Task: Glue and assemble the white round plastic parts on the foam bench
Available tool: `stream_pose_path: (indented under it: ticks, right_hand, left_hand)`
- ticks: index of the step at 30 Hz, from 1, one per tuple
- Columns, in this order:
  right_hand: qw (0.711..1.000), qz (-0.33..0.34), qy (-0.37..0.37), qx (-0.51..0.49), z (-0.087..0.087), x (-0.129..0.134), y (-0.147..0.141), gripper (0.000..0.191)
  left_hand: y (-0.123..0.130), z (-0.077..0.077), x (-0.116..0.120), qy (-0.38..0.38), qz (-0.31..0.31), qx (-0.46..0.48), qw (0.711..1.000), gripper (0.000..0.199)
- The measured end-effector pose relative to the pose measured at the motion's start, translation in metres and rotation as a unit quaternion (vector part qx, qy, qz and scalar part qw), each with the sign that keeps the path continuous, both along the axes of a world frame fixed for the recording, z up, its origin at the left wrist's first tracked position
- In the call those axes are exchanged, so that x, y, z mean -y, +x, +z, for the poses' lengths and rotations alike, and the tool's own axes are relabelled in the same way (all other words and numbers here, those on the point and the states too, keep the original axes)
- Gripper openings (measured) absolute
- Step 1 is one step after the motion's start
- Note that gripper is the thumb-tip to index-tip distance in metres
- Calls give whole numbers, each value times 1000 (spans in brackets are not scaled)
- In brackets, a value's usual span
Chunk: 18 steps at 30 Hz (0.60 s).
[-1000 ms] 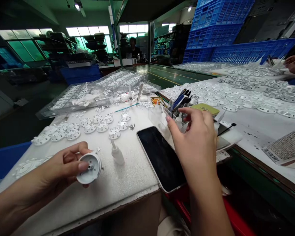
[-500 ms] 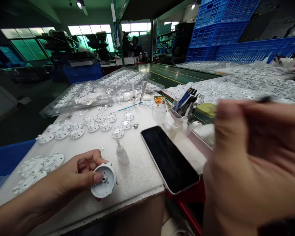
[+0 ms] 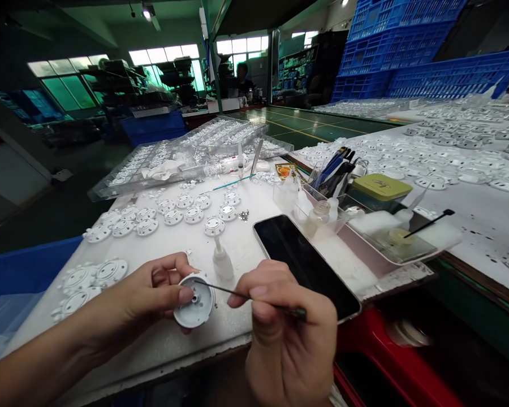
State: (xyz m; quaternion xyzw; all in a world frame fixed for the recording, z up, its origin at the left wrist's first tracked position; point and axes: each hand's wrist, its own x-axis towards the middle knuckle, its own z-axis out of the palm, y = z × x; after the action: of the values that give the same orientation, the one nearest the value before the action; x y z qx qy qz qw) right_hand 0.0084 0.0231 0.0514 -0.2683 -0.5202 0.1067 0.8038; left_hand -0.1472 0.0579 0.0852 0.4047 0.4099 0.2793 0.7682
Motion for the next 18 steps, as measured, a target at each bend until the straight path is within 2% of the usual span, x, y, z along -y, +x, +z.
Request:
stream_pose_path:
  ticks: [9, 18]
  right_hand:
    - [995, 79, -12, 52, -24, -4, 7, 13]
    - [997, 67, 9, 22, -30, -7, 6, 15]
  left_hand:
    - [0, -1, 0, 5, -6, 11, 1000, 23]
    - [-1, -1, 0, 10, -7, -3, 1000, 24]
